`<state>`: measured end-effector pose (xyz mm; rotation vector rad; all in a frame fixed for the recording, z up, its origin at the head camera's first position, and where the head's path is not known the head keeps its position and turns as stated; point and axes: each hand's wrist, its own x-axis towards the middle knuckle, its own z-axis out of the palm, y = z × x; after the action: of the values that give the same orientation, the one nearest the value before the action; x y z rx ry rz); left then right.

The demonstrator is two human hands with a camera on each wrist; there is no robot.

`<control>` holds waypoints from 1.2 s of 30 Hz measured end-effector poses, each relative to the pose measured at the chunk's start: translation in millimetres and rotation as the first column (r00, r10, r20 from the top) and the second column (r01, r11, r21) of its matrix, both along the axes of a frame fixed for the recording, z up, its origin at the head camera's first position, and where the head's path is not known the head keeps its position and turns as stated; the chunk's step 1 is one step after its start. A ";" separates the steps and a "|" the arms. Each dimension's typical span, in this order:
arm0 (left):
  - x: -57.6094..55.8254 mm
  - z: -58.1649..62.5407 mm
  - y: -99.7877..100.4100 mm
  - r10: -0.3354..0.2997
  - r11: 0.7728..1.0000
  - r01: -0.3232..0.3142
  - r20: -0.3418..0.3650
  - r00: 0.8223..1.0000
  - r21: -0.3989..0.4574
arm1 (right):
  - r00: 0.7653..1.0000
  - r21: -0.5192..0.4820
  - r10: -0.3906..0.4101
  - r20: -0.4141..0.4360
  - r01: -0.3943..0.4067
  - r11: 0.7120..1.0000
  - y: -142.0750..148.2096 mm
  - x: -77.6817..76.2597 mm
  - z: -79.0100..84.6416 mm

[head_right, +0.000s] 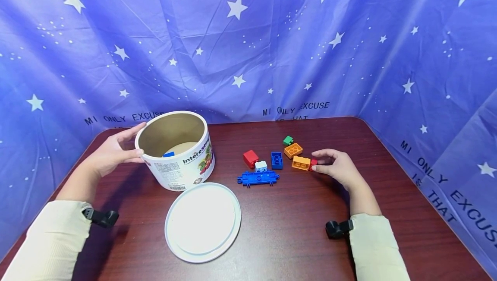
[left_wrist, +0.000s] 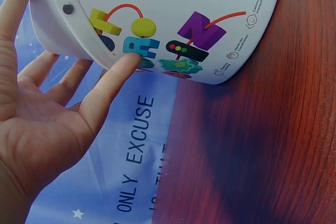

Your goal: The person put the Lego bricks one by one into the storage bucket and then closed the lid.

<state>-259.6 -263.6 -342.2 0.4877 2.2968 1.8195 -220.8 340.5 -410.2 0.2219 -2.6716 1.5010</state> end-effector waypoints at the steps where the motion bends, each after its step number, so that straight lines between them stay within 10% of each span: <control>1: 0.2 0.4 0.3 0.000 1.000 0.000 0.000 1.000 0.001 | 1.000 0.012 0.002 0.008 -0.002 1.000 0.1 -0.4 -0.6; 12: -0.5 0.6 0.2 0.005 1.000 -0.005 0.007 1.000 -0.010 | 0.998 0.134 -0.042 0.054 0.035 0.990 -3.6 -4.6 -1.3; 36: -1.3 -0.6 -1.4 0.003 1.000 -0.003 0.007 1.000 -0.006 | 0.987 0.127 -0.086 -0.138 0.104 0.987 -14.9 -4.5 32.1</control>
<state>-261.0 -265.0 -342.8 0.4761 2.2996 1.8119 -225.3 325.6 -378.1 0.1908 -2.6388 1.2370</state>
